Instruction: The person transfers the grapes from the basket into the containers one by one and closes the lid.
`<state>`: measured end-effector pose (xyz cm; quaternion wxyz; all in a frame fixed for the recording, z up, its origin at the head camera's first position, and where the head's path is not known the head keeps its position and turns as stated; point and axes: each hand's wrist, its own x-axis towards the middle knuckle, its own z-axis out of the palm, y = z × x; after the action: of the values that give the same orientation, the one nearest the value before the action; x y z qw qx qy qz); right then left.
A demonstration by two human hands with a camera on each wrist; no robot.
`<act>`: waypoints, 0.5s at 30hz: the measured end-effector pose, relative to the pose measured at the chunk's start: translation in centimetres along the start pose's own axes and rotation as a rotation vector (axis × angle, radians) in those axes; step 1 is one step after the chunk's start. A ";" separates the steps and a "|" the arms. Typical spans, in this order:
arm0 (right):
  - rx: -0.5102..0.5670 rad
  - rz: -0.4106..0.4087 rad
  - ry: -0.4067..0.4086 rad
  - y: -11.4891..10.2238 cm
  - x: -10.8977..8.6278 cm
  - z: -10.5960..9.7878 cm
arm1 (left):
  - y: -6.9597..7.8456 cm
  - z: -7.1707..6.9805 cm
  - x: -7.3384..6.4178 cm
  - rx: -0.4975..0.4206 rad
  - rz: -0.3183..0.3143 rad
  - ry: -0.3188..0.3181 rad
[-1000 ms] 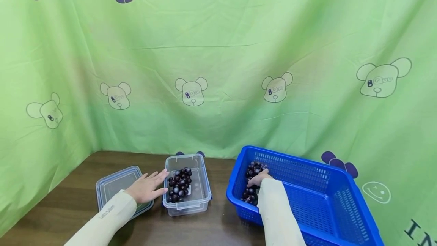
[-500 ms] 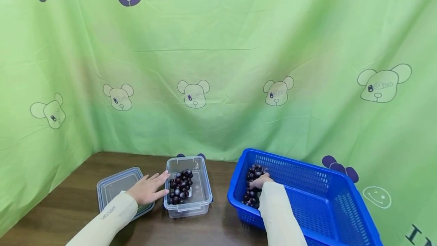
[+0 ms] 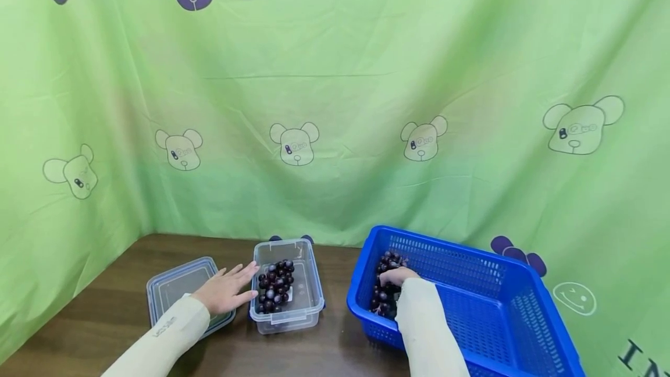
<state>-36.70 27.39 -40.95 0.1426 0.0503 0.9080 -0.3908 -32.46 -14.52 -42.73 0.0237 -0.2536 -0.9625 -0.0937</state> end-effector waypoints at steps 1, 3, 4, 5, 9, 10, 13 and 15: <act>-0.006 -0.003 0.000 0.0 0.0 0.0 | 0.1 0.0 -0.1 -0.003 -0.001 0.001; 0.002 0.003 0.002 0.0 -0.1 0.1 | 0.1 0.0 -0.2 -0.006 -0.002 0.005; 0.008 0.005 0.001 0.0 -0.1 0.1 | 0.2 -0.1 -0.2 -0.007 -0.003 0.007; 0.010 0.005 0.011 0.0 -0.2 0.1 | 0.2 -0.1 -0.3 -0.007 -0.003 0.008; -0.032 -0.007 0.060 0.1 -0.3 0.2 | 0.1 -0.1 -0.3 -0.005 -0.002 0.005; -0.043 -0.008 0.070 0.1 -0.2 0.2 | 0.1 -0.1 -0.3 -0.004 -0.003 0.004; -0.061 -0.003 0.096 0.1 -0.2 0.1 | 0.1 -0.1 -0.2 -0.005 -0.005 0.003; -0.049 0.008 0.098 0.0 -0.2 0.1 | 0.1 -0.1 -0.2 -0.006 -0.006 0.002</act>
<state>-36.45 27.28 -40.92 0.1008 0.0694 0.9229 -0.3650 -32.24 -14.55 -42.66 0.0234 -0.2507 -0.9629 -0.0967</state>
